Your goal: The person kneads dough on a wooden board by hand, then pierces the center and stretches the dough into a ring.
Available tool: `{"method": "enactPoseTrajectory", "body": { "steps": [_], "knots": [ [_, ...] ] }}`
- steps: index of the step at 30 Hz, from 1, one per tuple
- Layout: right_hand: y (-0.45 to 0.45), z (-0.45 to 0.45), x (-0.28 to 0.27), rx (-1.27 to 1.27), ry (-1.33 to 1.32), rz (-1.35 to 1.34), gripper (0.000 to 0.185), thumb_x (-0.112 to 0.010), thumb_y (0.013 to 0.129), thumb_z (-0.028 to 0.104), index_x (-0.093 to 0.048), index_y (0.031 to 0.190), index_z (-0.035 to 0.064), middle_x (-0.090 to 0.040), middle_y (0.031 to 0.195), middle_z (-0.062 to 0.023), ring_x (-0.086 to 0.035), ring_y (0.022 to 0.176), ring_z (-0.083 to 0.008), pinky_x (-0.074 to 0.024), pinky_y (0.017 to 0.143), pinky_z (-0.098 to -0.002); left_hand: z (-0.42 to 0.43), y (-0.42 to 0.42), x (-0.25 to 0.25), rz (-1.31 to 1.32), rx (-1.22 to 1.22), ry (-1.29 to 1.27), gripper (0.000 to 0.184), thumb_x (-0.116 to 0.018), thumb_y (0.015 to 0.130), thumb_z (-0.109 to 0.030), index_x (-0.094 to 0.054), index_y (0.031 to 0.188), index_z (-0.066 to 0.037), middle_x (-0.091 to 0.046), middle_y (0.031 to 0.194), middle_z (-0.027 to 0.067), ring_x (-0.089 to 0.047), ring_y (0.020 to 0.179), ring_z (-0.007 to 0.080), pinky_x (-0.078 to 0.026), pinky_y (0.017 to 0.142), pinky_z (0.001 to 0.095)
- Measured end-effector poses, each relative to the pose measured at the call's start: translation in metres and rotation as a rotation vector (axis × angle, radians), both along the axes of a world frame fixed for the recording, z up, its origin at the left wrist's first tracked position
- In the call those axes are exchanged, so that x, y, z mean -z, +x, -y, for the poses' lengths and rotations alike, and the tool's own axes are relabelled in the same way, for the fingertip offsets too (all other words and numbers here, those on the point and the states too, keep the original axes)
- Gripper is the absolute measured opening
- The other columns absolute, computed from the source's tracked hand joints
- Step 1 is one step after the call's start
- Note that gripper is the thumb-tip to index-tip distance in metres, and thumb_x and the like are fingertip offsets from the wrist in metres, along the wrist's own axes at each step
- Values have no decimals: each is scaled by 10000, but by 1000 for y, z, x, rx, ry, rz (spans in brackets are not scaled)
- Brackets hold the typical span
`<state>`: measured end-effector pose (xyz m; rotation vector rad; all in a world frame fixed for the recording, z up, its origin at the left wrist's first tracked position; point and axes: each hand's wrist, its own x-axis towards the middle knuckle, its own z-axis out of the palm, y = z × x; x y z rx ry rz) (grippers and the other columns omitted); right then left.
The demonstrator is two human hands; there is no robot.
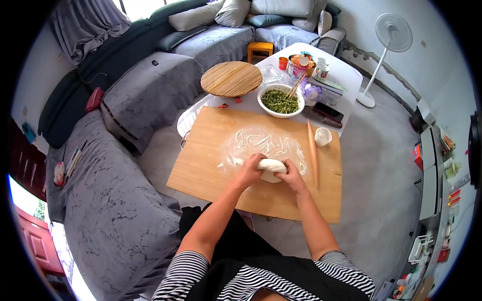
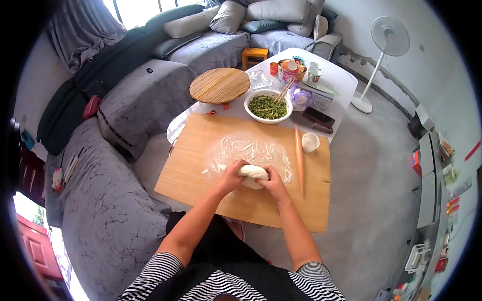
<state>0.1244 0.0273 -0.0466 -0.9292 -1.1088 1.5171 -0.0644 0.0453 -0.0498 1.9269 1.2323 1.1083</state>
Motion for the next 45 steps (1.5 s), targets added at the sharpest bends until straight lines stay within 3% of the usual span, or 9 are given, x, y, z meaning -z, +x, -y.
{"method": "enactPoseTrajectory", "body": {
  "steps": [7,9,13,19,28,33,35,40,45],
  "knots": [
    [5,-6,-21,-158,80,616,425,-752,677,114,-560,1044,21,-596,965,-93,-571,902,-165,-463,804,-307,12,21,-20,-159,83,63,571,-597,624,98,-547,1159,-96,-548,1061,165,-534,1000,379,-462,845,398],
    [7,-8,-23,-183,249,845,451,-746,630,178,-595,1021,11,-603,1002,-160,-593,940,-259,-462,828,-335,10,13,-17,-176,153,32,629,-666,667,47,-503,1257,-101,-546,1121,164,-537,1051,335,-462,882,382],
    [4,-3,-3,-99,148,642,447,-707,650,143,-603,1066,15,-624,1024,-134,-600,944,-248,-467,835,-331,15,-6,-35,37,378,-427,696,-784,704,-114,-453,1313,-60,-521,1244,120,-503,1132,205,-445,930,341],
    [-4,10,9,-75,-30,-39,397,-638,705,24,-584,1098,10,-618,1025,-61,-581,922,-148,-470,828,-281,22,3,-15,383,246,-471,601,-786,698,-96,-518,1234,-54,-583,1112,56,-531,1056,163,-440,905,315],
    [0,15,-5,7,-154,-235,333,-632,739,-4,-560,1064,-7,-611,972,-61,-589,899,-155,-466,834,-271,19,4,-20,-24,-43,-153,359,-658,689,31,-577,1023,-72,-633,975,143,-628,911,253,-487,771,344],
    [0,15,-24,-184,-108,2,383,-659,745,23,-533,1104,-24,-595,1000,-72,-574,920,-155,-457,844,-277,16,7,-28,-35,-97,-33,383,-647,642,51,-583,1002,-63,-624,962,149,-612,908,324,-491,758,374],
    [-3,9,-27,-328,-35,372,399,-671,732,29,-540,1103,-35,-601,995,-80,-577,928,-160,-457,834,-280,22,13,-35,-226,40,37,428,-661,628,45,-578,1029,-79,-615,975,140,-597,916,339,-490,763,385],
    [9,-1,-37,-412,-68,318,387,-660,741,58,-563,1109,-11,-617,981,-56,-585,906,-136,-453,851,-282,25,12,-34,-268,76,-36,502,-709,620,24,-567,1086,-98,-612,1021,145,-595,945,333,-490,789,387],
    [12,-1,-10,-381,-62,141,392,-642,757,78,-557,1130,-6,-619,1013,-58,-588,914,-140,-454,851,-273,23,8,-18,313,244,-437,579,-790,644,-76,-552,1172,-70,-616,1085,92,-577,1026,194,-459,883,333]
  ]
}}
